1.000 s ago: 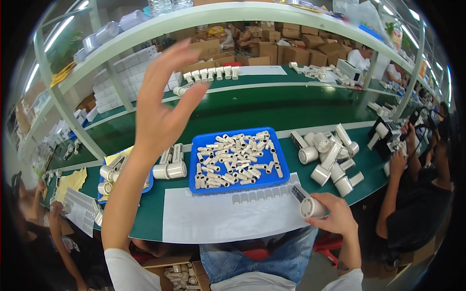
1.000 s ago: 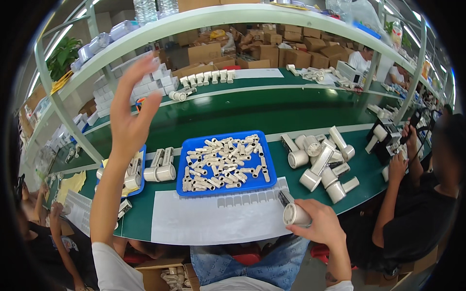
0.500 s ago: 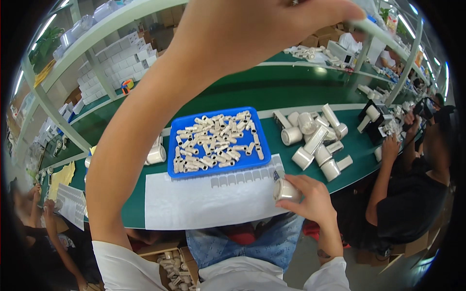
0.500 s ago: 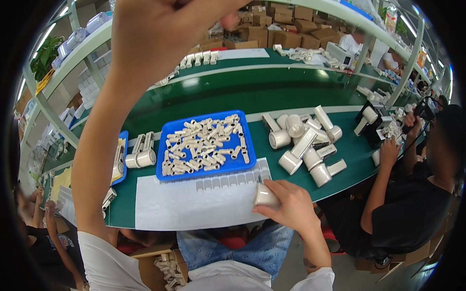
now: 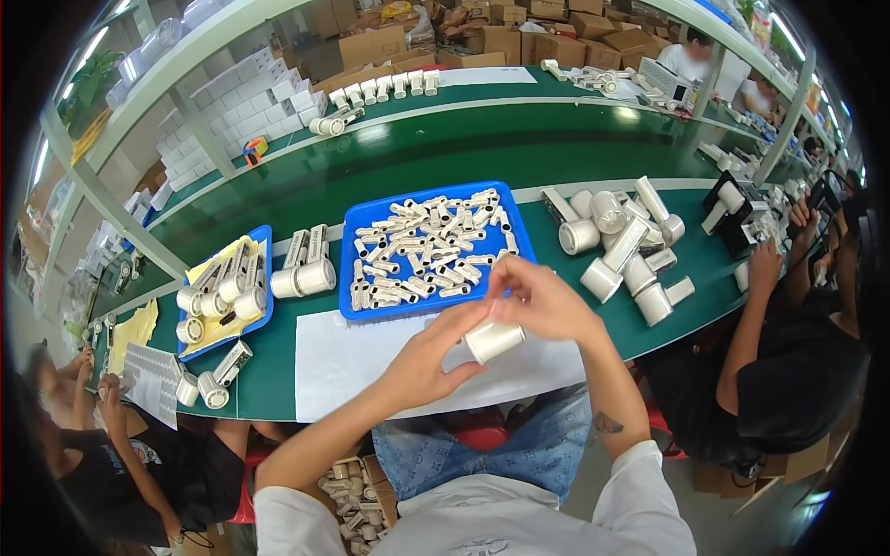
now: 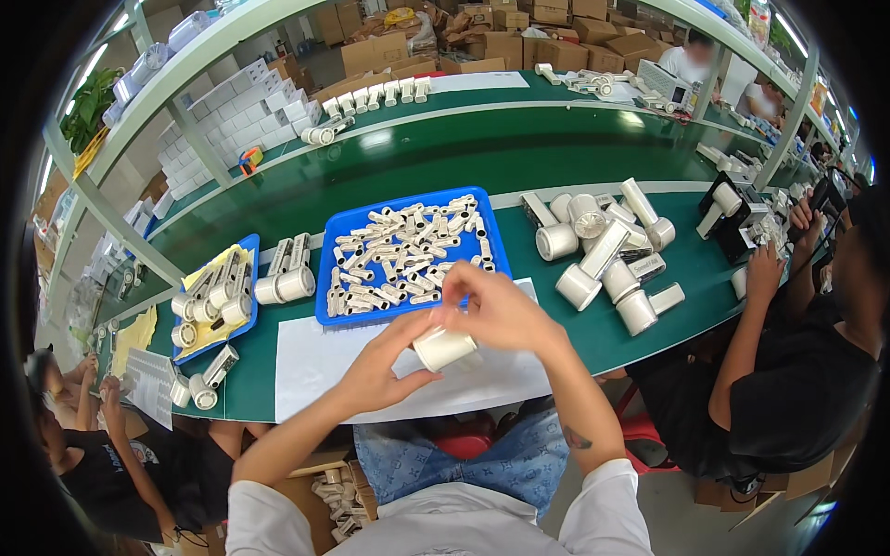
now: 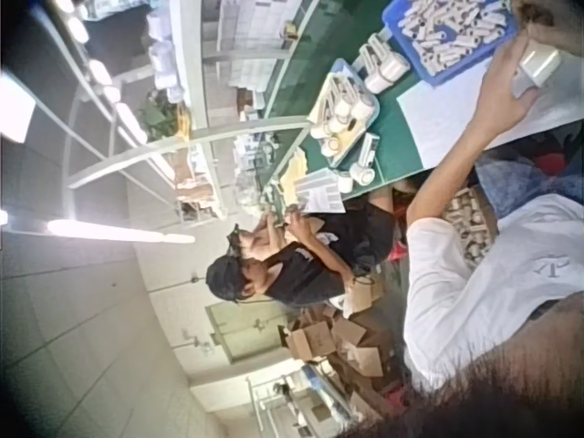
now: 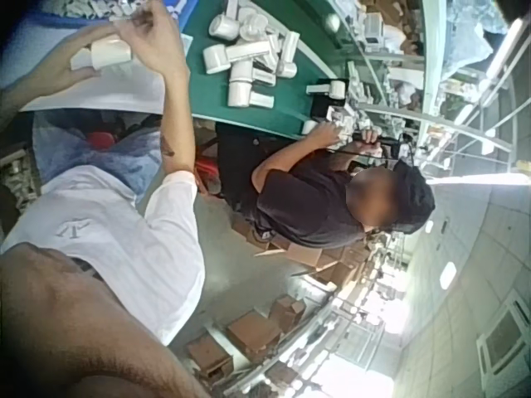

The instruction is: Assemble components of small handheld fans at an industrial workbench.

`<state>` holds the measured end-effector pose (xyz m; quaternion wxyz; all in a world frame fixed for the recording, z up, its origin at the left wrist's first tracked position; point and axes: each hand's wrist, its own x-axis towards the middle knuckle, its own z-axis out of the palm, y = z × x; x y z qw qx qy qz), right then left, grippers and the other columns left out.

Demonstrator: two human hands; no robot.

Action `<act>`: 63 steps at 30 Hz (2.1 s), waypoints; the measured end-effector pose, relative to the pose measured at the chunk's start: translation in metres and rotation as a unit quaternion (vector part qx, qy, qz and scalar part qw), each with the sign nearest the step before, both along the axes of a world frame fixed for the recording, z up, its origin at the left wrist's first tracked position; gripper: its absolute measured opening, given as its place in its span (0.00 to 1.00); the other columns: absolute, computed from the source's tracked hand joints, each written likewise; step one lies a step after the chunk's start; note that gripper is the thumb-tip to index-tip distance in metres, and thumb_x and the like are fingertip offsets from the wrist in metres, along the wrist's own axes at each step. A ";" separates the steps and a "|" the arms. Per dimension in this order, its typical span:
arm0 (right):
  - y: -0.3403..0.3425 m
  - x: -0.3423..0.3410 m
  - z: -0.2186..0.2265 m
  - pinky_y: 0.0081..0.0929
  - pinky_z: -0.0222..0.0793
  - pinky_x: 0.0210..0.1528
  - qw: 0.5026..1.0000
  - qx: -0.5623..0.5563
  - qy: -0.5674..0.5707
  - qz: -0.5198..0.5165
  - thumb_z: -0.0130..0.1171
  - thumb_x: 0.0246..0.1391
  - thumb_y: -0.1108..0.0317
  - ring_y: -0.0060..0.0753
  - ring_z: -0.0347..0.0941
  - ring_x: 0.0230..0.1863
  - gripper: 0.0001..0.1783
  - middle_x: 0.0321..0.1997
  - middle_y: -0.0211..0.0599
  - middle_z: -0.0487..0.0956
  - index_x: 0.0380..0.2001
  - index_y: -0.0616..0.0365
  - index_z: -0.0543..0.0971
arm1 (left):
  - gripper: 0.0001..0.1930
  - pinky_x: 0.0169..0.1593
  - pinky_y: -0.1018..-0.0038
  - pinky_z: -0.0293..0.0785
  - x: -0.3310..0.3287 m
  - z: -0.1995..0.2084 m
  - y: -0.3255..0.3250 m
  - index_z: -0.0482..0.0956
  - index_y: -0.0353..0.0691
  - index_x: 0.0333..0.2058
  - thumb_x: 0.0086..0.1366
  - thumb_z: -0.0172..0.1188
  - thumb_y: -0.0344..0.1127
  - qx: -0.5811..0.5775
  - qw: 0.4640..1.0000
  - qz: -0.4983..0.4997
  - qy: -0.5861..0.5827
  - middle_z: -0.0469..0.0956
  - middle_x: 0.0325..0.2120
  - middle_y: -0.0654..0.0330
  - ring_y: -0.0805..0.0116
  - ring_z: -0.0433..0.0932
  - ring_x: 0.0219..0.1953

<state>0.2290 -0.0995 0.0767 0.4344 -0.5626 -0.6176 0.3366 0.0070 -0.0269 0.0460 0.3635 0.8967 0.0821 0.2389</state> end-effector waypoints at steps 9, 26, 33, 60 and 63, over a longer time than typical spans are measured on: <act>0.089 0.032 -0.089 0.39 0.69 0.58 0.924 0.073 -0.360 -0.105 0.62 0.52 0.71 0.49 0.73 0.52 0.16 0.47 0.45 0.78 0.46 0.58 0.81 | 0.40 0.48 0.65 0.80 -0.015 -0.039 -0.005 0.63 0.37 0.63 0.54 0.75 0.34 -0.179 0.958 0.157 -0.161 0.64 0.64 0.46 0.53 0.74 0.58; 0.005 -0.001 -0.043 0.27 0.81 0.40 0.906 -0.042 0.418 -0.055 0.64 0.58 0.73 0.28 0.80 0.36 0.17 0.36 0.33 0.79 0.49 0.57 0.72 | 0.25 0.38 0.68 0.75 -0.014 -0.035 0.020 0.86 0.40 0.40 0.59 0.66 0.59 -0.092 0.940 0.287 0.160 0.82 0.37 0.53 0.61 0.81 0.36; -0.019 -0.012 -0.045 0.20 0.74 0.23 0.926 -0.031 0.369 -0.081 0.66 0.58 0.72 0.20 0.75 0.23 0.09 0.28 0.33 0.78 0.34 0.59 0.74 | 0.25 0.43 0.70 0.72 -0.011 -0.016 0.017 0.81 0.43 0.49 0.52 0.76 0.39 0.008 0.976 0.218 -0.030 0.81 0.41 0.59 0.66 0.77 0.44; -0.045 -0.038 -0.067 0.33 0.72 0.39 0.964 0.124 -0.210 -0.110 0.68 0.48 0.75 0.41 0.75 0.38 0.13 0.37 0.38 0.78 0.40 0.59 0.84 | 0.22 0.49 0.63 0.74 0.004 -0.046 0.015 0.82 0.42 0.42 0.45 0.75 0.27 -0.002 0.998 0.064 0.010 0.80 0.40 0.59 0.55 0.77 0.46; -0.042 -0.038 -0.065 0.36 0.72 0.40 0.960 0.143 -0.214 -0.110 0.68 0.47 0.75 0.43 0.75 0.38 0.12 0.35 0.38 0.77 0.38 0.59 0.84 | 0.20 0.48 0.63 0.74 0.006 -0.048 0.017 0.81 0.44 0.41 0.46 0.73 0.28 -0.006 0.998 0.056 -0.011 0.79 0.38 0.59 0.55 0.76 0.45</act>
